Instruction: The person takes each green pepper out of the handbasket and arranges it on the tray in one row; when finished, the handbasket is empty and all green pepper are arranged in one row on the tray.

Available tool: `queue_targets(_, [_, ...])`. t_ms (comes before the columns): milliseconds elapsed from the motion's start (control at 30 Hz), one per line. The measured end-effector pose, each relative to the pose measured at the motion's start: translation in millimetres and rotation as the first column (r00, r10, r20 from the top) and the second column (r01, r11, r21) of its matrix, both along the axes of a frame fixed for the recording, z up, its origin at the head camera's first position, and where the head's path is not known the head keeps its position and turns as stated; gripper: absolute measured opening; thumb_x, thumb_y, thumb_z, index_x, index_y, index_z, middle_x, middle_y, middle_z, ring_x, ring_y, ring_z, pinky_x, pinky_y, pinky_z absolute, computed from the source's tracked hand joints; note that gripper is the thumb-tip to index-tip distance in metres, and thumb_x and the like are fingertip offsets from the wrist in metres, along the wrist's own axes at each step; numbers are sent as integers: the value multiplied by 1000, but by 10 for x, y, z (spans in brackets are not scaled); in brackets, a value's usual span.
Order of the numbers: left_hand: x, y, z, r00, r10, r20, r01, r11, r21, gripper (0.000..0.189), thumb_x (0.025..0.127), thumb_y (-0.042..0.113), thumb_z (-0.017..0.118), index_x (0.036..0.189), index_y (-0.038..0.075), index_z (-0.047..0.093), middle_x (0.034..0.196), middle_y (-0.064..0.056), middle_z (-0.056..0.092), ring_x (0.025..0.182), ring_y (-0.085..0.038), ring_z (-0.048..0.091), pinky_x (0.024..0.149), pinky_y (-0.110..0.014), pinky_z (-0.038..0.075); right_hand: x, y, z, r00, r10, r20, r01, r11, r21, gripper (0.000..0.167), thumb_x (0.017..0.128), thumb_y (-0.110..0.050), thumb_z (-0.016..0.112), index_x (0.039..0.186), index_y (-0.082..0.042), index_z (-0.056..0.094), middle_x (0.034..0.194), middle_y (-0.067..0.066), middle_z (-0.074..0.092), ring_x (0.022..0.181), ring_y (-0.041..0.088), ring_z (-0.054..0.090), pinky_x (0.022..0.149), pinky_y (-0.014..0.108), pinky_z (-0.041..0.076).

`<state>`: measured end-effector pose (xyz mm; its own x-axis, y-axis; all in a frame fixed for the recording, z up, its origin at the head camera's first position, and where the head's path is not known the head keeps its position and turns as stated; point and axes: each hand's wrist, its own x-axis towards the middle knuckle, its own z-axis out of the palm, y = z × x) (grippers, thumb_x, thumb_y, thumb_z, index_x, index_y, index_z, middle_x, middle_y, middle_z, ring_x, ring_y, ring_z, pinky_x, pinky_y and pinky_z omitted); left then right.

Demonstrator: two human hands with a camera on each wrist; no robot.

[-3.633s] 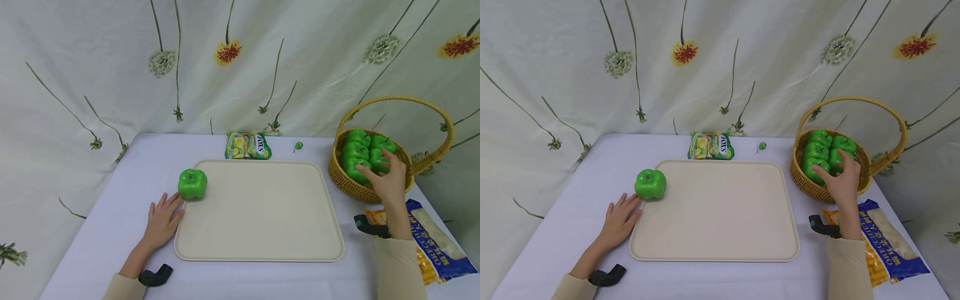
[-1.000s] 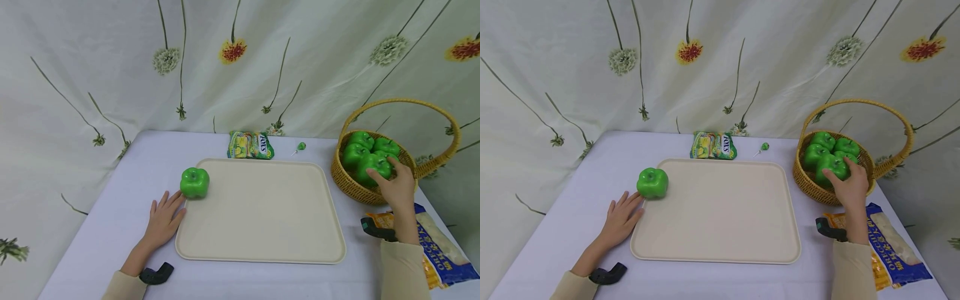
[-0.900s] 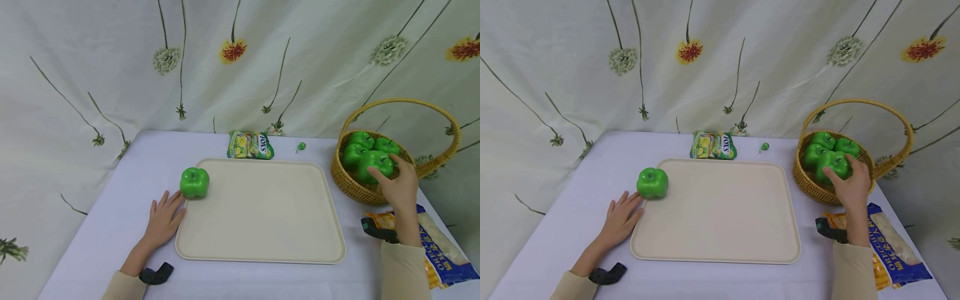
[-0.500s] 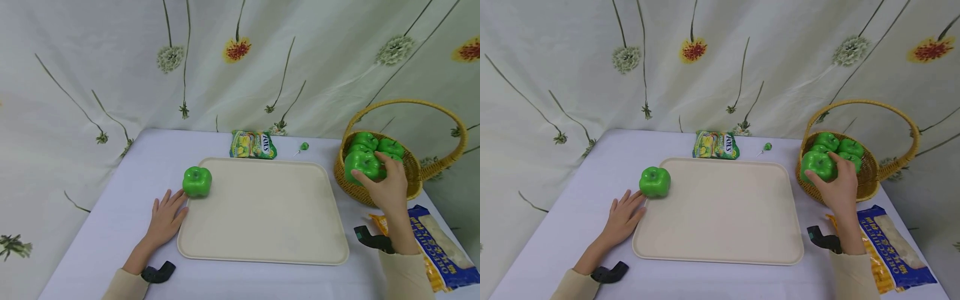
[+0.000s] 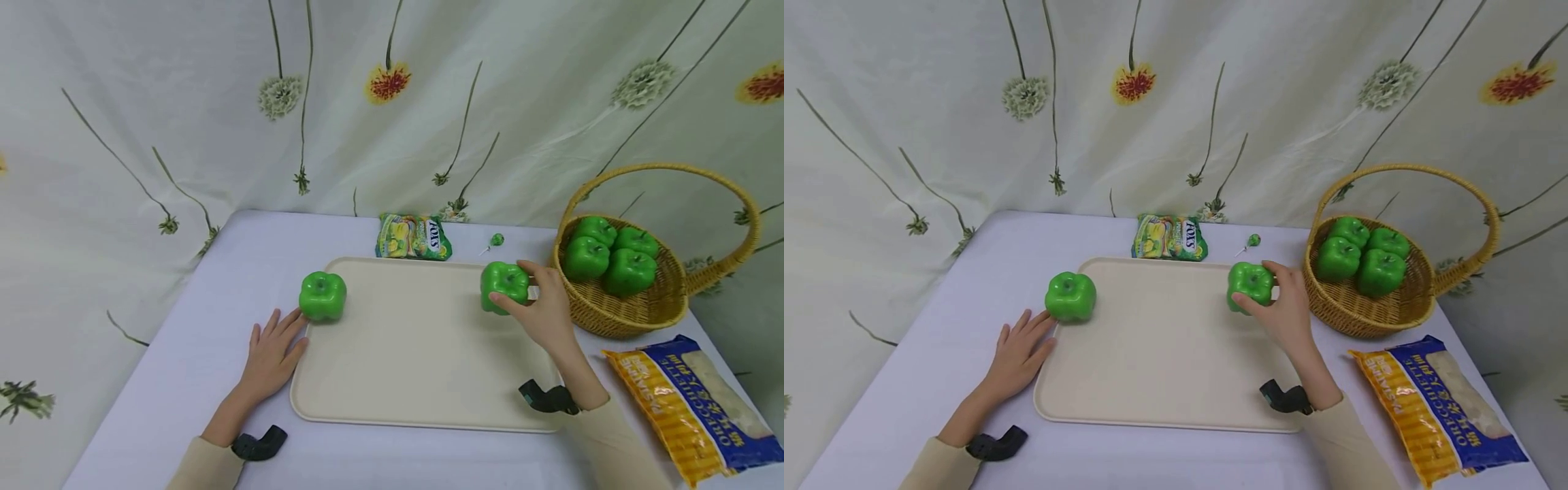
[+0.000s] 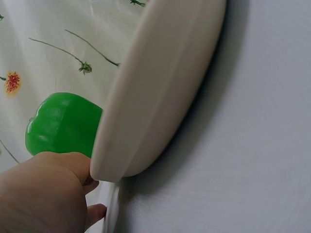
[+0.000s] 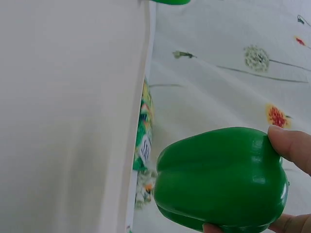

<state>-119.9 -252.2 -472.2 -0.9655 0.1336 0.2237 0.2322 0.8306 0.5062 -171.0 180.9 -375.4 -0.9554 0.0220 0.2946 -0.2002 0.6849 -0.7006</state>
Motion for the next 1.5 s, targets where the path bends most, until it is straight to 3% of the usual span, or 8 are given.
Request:
queue_targets(167, [1,0,-18,999,-4,-45,5,1000,16,46,100,25,50,141,5,50,149,-22,43,141,-55,21,108,-76,4,-65,-407,75,996,89,21,-88,995,-47,74,79,-27,83,139,-2,48,125,21,46,109,29,48,81,41,51])
queue_targets(333, [4,0,-11,1000,-2,-25,2,1000,13,47,100,26,50,142,4,49,150,-22,42,142,-54,19,108,-76,3,-105,-808,140,986,167,24,-164,983,-86,75,77,-30,84,138,-4,49,124,18,46,109,28,48,79,41,53])
queue_targets(500, [1,1,2,1000,4,25,-4,1000,-1,47,100,24,49,143,3,47,152,-21,39,144,-53,17,110,-75,3,-174,-1157,106,976,215,35,-212,974,-80,74,76,-34,84,137,-6,52,124,18,46,109,29,51,84,46,53])
queue_targets(767, [17,7,24,1000,8,25,-8,1000,-1,47,100,24,50,143,3,48,152,-22,40,144,-54,17,110,-75,3,-222,-1569,-10,970,236,57,-232,970,-65,73,75,-37,84,133,-5,55,124,19,50,111,31,53,91,49,51])
queue_targets(1200, [17,13,12,1000,3,-5,-3,1000,8,47,100,23,51,142,3,48,151,-23,41,143,-54,19,109,-75,4,-226,-1835,-189,951,254,174,-256,967,-12,74,75,-42,83,133,-8,53,119,16,50,100,25,52,80,38,49])
queue_targets(1500, [8,10,5,1000,6,12,-6,1000,3,47,100,23,50,143,3,48,152,-22,40,144,-54,17,109,-75,3,-206,-1823,-238,938,298,178,-295,955,-39,78,73,-34,87,136,-8,51,122,18,47,106,28,53,92,45,49])
